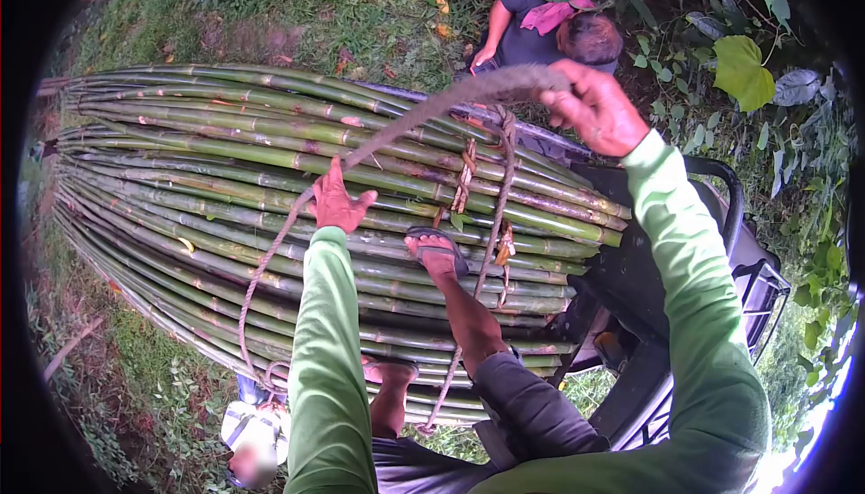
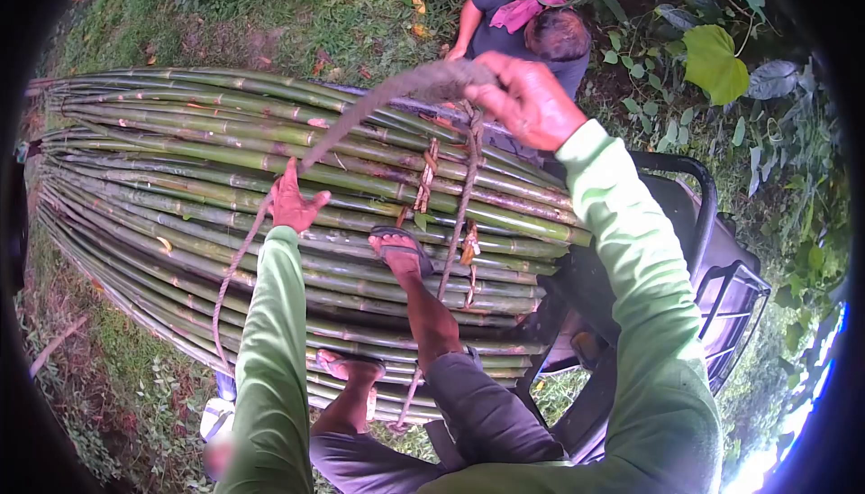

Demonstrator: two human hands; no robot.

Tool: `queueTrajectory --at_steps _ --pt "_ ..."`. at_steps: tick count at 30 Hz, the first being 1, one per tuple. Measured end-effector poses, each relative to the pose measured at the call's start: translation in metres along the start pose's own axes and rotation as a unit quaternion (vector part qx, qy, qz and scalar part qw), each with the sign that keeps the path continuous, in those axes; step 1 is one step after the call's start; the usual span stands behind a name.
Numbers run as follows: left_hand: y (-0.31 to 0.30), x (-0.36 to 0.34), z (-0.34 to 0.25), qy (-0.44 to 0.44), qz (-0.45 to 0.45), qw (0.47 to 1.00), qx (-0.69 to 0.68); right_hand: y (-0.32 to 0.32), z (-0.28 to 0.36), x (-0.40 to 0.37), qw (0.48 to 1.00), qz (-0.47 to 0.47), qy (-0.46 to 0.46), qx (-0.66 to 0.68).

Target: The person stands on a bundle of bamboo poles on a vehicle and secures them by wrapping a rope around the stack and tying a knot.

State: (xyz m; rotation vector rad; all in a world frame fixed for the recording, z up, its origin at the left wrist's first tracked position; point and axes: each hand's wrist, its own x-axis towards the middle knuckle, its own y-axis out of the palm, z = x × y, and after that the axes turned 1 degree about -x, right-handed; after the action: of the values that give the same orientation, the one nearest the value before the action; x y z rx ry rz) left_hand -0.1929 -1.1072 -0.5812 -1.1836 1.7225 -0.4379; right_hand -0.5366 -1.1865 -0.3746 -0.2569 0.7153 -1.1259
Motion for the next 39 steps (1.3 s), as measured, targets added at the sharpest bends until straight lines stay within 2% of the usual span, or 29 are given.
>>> queueTrajectory --at_steps 1,3,4,7,8,11,12,15,16,19,20,22,25,27,29,31,32,33,35,36,38,39 --pt "0.015 0.006 0.020 0.013 0.019 1.000 -0.004 -0.003 -0.005 -0.001 0.995 -0.017 -0.018 0.100" --pt "0.033 0.014 0.044 0.042 0.058 0.997 -0.012 -0.011 -0.012 0.000 0.991 -0.042 0.006 0.124" --pt "0.037 0.006 0.044 0.028 0.074 0.995 0.058 -0.015 -0.011 -0.001 0.989 -0.045 0.033 0.134" --pt "0.026 -0.005 0.028 -0.061 -0.010 0.998 0.019 -0.020 -0.005 -0.009 0.987 -0.049 0.084 0.131" --pt "0.034 0.004 0.039 -0.004 -0.061 0.998 -0.010 -0.017 -0.015 -0.012 0.985 -0.056 0.068 0.146" --pt "0.027 0.024 -0.010 0.036 0.009 0.998 0.059 -0.010 -0.013 -0.027 0.986 -0.067 0.039 0.150" --pt "0.041 0.034 -0.012 0.063 0.022 0.996 0.067 -0.010 -0.012 -0.031 0.985 -0.075 0.034 0.152" --pt "0.078 0.057 -0.010 0.036 0.250 0.968 -0.009 -0.011 -0.018 -0.044 0.977 -0.094 0.059 0.181" --pt "0.088 0.045 -0.007 0.103 0.206 0.971 -0.061 -0.013 -0.021 -0.048 0.976 -0.100 0.071 0.178" --pt "0.074 0.011 -0.003 0.048 0.211 0.972 -0.090 -0.006 -0.067 -0.047 0.963 -0.146 0.071 0.215" --pt "0.062 0.002 -0.002 0.055 0.180 0.977 -0.098 -0.001 -0.083 -0.045 0.955 -0.158 0.101 0.229" --pt "0.032 -0.005 0.006 0.072 0.114 0.984 -0.113 0.016 -0.126 -0.033 0.946 -0.195 0.096 0.239" --pt "-0.007 -0.008 -0.006 0.144 0.040 0.950 -0.274 0.053 -0.185 -0.010 0.929 -0.250 0.105 0.251" --pt "-0.034 -0.007 -0.021 0.161 0.032 0.964 -0.207 0.078 -0.222 0.007 0.913 -0.280 0.109 0.278" --pt "-0.051 -0.006 -0.035 0.164 0.030 0.976 -0.141 0.102 -0.252 0.021 0.914 -0.290 0.154 0.238" --pt "-0.056 -0.005 -0.048 0.156 0.032 0.984 -0.078 0.120 -0.263 0.034 0.906 -0.289 0.173 0.255" --pt "-0.053 -0.003 -0.052 0.165 0.012 0.984 -0.070 0.129 -0.266 0.039 0.887 -0.263 0.210 0.317" --pt "-0.049 0.001 -0.053 0.160 0.010 0.985 -0.061 0.138 -0.294 0.047 0.909 -0.227 0.229 0.265" --pt "-0.040 0.008 -0.053 0.148 0.010 0.988 -0.044 0.166 -0.320 0.059 0.895 -0.295 0.189 0.275" --pt "-0.034 0.012 -0.055 0.184 -0.014 0.982 -0.038 0.168 -0.317 0.055 0.917 -0.280 0.187 0.213" --pt "-0.026 0.014 -0.060 0.176 0.014 0.984 -0.022 0.169 -0.306 0.044 0.950 -0.245 0.173 0.086" --pt "-0.024 0.015 -0.062 0.173 0.027 0.984 -0.014 0.172 -0.305 0.037 0.953 -0.221 0.184 0.098"
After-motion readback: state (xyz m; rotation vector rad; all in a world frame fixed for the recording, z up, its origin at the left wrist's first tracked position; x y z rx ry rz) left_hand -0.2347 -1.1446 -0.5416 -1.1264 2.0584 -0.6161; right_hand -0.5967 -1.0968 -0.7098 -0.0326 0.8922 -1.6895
